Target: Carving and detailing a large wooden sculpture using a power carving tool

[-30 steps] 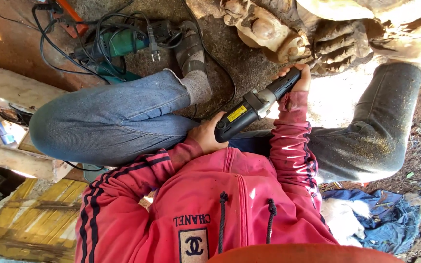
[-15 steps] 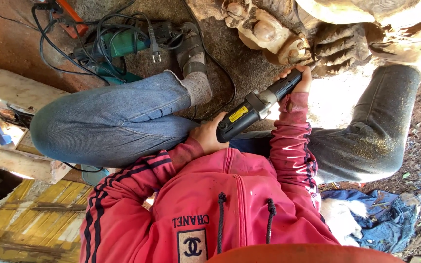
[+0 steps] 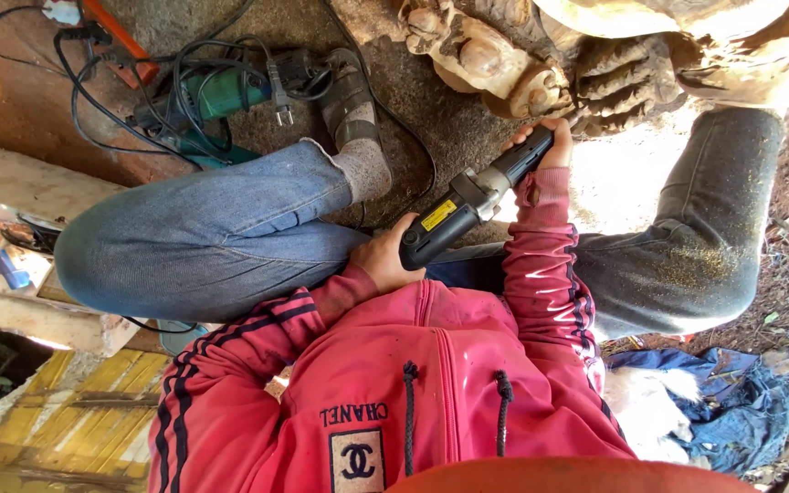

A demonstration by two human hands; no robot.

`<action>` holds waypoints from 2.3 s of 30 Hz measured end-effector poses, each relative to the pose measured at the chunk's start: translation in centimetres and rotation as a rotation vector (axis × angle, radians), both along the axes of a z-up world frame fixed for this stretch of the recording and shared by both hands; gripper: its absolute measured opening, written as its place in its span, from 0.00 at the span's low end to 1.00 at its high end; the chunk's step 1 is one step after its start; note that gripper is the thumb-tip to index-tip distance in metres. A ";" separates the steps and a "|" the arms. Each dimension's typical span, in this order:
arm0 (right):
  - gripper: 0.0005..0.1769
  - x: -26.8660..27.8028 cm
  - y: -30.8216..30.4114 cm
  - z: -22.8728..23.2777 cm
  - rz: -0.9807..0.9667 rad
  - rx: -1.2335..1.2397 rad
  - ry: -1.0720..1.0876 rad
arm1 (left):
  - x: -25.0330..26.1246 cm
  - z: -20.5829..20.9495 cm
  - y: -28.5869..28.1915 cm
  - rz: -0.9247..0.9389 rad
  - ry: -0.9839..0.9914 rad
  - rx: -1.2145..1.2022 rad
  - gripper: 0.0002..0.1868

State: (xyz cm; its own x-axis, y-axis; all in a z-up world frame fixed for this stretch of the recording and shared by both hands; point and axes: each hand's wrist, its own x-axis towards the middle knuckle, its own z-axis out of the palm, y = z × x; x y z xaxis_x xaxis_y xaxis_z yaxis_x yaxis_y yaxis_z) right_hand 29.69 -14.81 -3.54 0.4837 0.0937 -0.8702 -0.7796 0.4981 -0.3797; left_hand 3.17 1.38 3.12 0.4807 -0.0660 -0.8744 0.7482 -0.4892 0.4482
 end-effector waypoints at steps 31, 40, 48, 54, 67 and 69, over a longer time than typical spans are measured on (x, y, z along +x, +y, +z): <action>0.10 -0.1 3.1 2.7 0.062 0.012 0.014 | -1.7 -0.3 0.3 0.153 -0.041 -0.007 0.54; 0.11 0.5 2.9 2.5 0.057 0.008 0.030 | -0.6 0.6 -0.2 0.093 -0.014 0.027 0.55; 0.13 0.8 2.6 2.5 0.082 0.022 0.054 | -0.7 0.7 -0.7 0.097 -0.028 0.048 0.56; 0.14 1.1 2.3 2.1 0.081 0.047 0.078 | -1.1 -0.5 -1.1 0.081 -0.041 0.076 0.58; 0.14 1.4 1.7 1.8 0.149 0.075 0.055 | -1.0 -1.1 -1.7 0.098 -0.070 0.064 0.58; 0.14 1.6 1.5 1.6 0.162 0.089 0.053 | -1.1 -1.2 -1.7 0.107 -0.066 0.061 0.58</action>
